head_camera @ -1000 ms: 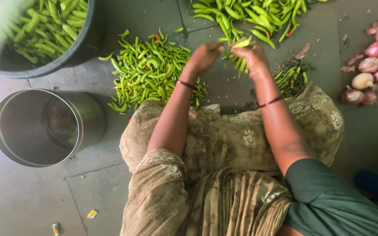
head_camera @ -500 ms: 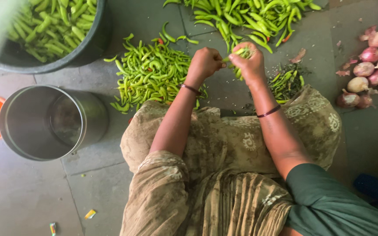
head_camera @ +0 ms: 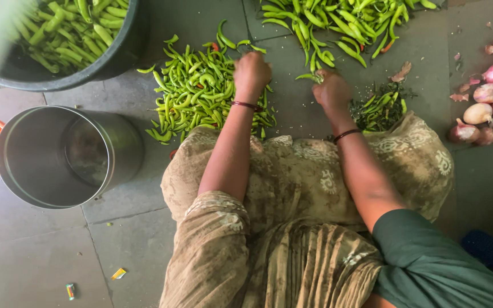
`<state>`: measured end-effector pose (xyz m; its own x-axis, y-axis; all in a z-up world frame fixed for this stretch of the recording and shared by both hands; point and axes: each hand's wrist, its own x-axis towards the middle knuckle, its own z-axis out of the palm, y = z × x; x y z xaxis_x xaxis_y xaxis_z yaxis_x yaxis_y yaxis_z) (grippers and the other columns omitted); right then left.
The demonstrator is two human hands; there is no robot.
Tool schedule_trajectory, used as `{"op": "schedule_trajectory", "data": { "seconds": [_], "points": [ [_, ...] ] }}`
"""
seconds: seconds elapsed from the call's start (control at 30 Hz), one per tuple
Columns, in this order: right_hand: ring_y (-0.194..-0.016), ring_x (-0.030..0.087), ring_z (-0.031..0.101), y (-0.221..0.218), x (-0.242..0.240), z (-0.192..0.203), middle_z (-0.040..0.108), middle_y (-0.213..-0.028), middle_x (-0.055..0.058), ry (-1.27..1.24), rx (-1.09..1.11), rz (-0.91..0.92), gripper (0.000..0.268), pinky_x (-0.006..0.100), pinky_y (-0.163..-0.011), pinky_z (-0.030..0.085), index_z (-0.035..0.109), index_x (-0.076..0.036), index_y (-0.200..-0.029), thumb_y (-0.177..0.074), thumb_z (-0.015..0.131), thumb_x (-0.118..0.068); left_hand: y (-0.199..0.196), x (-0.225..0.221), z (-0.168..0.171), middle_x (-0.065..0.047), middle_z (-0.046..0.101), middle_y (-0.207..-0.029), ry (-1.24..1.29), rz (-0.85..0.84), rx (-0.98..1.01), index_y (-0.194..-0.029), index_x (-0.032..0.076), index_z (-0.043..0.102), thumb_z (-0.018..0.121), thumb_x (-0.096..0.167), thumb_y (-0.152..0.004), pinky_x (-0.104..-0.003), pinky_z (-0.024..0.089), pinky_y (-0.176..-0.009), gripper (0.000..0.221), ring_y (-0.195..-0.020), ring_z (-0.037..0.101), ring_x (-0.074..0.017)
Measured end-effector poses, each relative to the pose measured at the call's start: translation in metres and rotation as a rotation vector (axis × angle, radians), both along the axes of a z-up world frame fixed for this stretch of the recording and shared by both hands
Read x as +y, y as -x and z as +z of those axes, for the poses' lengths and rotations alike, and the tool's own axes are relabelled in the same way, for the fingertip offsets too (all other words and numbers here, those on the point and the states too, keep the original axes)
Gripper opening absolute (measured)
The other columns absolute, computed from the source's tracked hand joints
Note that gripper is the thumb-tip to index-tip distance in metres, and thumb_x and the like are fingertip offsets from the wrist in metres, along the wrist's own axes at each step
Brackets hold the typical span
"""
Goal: The person sits on the floor and repeatedly picks up green chilies, removes the stems by hand, and places the trimmed chilies into a pile on the floor. The person handles the chilies one at a time, separating the stems from the fruit.
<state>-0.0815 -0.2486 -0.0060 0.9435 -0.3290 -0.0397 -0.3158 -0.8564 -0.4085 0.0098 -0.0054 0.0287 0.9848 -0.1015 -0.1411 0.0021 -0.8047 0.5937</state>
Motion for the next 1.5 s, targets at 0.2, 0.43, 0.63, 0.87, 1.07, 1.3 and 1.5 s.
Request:
{"op": "schedule_trajectory", "data": {
  "seconds": [0.2,0.43,0.63,0.87,1.07,1.3,1.5],
  "points": [
    [-0.087,0.04,0.069,0.008,0.006,0.015,0.072,-0.1,0.017,0.123,-0.105,0.125,0.032,0.049,-0.073,0.055,0.078,-0.013,-0.11,-0.08,0.077,-0.025,0.009,-0.019,-0.035,-0.022,0.072,-0.089,0.288,-0.188,-0.059,-0.089,0.006,0.076,0.072,0.025,-0.085,-0.047,0.056,-0.08,0.02,-0.086,0.07,-0.0404],
    [-0.088,0.033,0.071,0.022,0.048,0.082,0.071,-0.101,0.01,0.036,-0.482,0.202,0.022,0.042,-0.074,0.057,0.074,-0.013,-0.108,-0.087,0.078,-0.017,0.027,-0.043,-0.044,-0.012,0.072,-0.073,0.872,-0.106,0.811,-0.096,-0.002,0.071,0.063,0.016,-0.097,-0.033,0.048,-0.046,0.021,-0.057,0.067,-0.0205],
    [-0.073,0.015,0.064,0.003,0.037,0.097,0.066,-0.087,0.002,-1.642,-0.078,-0.292,0.024,0.03,-0.062,0.053,0.077,-0.007,-0.108,-0.084,0.075,-0.009,0.022,-0.035,-0.022,-0.005,0.071,-0.068,0.814,-0.194,0.636,-0.096,0.001,0.076,0.068,0.014,-0.092,-0.026,0.045,-0.045,0.016,-0.052,0.06,-0.0096],
    [-0.082,0.011,0.063,-0.021,0.081,0.106,0.069,-0.09,0.0,-0.953,-0.157,0.299,0.013,0.028,-0.073,0.053,0.071,-0.008,-0.094,-0.085,0.08,-0.01,-0.017,0.002,0.006,-0.015,0.075,-0.078,0.099,-0.046,0.138,-0.084,0.006,0.081,0.064,0.026,-0.086,-0.038,0.057,-0.062,0.026,-0.069,0.072,-0.0283],
    [-0.075,0.019,0.069,-0.147,0.132,0.071,0.075,-0.085,0.011,-0.523,-0.032,0.224,0.019,0.033,-0.07,0.055,0.072,-0.008,-0.092,-0.081,0.079,-0.022,-0.026,0.089,0.069,-0.016,0.073,-0.109,-0.133,0.295,0.092,-0.098,0.012,0.077,0.063,0.022,-0.079,-0.05,0.053,-0.088,0.025,-0.108,0.063,-0.043],
    [-0.092,0.037,0.07,-0.166,0.199,0.006,0.074,-0.1,0.016,0.085,0.056,0.493,0.031,0.048,-0.076,0.057,0.078,-0.015,-0.104,-0.073,0.073,-0.016,-0.039,0.112,0.076,-0.016,0.069,-0.13,0.142,0.366,0.201,-0.122,0.02,0.074,0.059,0.02,-0.091,-0.05,0.046,-0.112,0.034,-0.127,0.063,-0.0403],
    [-0.094,0.036,0.069,-0.141,0.143,0.114,0.072,-0.106,0.014,0.078,0.283,0.655,0.048,0.047,-0.081,0.055,0.077,-0.018,-0.112,-0.065,0.079,-0.026,-0.026,0.097,0.07,-0.012,0.051,-0.152,-0.075,-0.085,-0.071,-0.119,0.034,0.08,0.066,0.017,-0.079,-0.059,0.039,-0.1,0.045,-0.136,0.039,-0.0495]
  ]
}}
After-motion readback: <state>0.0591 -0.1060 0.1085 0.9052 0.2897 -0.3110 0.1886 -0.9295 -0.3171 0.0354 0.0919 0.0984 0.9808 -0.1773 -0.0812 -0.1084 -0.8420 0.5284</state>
